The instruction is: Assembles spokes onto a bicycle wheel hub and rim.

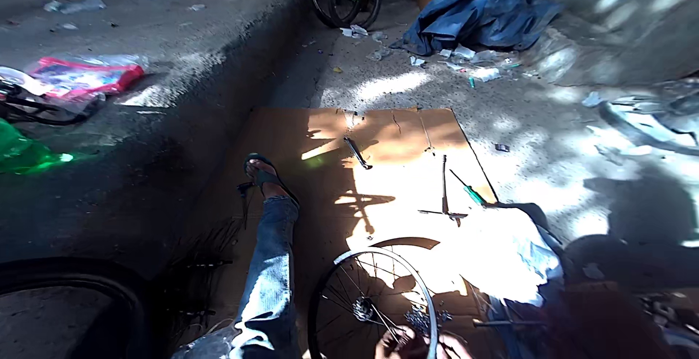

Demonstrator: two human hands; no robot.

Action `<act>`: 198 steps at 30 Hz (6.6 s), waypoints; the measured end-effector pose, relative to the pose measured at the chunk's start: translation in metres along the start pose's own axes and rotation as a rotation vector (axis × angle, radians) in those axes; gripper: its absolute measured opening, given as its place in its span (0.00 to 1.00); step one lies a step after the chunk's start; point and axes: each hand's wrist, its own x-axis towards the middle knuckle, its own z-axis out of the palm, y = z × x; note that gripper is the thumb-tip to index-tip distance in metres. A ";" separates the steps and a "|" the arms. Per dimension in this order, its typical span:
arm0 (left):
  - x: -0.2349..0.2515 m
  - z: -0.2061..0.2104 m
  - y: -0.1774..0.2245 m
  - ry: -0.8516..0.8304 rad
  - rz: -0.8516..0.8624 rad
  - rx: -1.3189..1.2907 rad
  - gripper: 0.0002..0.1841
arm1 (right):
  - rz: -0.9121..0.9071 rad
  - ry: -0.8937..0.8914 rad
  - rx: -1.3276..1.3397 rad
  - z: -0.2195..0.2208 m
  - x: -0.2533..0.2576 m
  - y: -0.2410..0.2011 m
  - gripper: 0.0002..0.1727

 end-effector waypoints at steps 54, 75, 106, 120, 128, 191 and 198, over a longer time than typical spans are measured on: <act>0.004 0.006 -0.008 0.043 0.047 -0.028 0.06 | 0.109 -0.030 -0.136 -0.025 0.000 -0.015 0.09; 0.003 0.005 -0.002 0.026 0.010 -0.037 0.06 | 0.384 0.150 -0.005 -0.013 -0.004 -0.032 0.10; -0.001 0.004 0.007 0.061 -0.056 0.029 0.07 | -0.055 -0.065 -0.354 -0.024 0.001 -0.017 0.09; -0.005 0.004 0.012 0.068 -0.100 0.032 0.08 | 0.007 -0.197 -0.212 -0.032 0.008 -0.019 0.15; -0.005 0.004 0.011 0.068 -0.083 0.045 0.07 | 0.002 -0.201 -0.191 -0.032 0.010 -0.015 0.14; -0.005 -0.001 0.015 0.065 -0.126 0.065 0.11 | 0.034 -0.225 -0.180 -0.027 0.006 -0.007 0.12; -0.010 -0.004 0.019 0.044 -0.150 0.107 0.12 | 0.039 -0.182 -0.154 -0.023 0.002 -0.008 0.07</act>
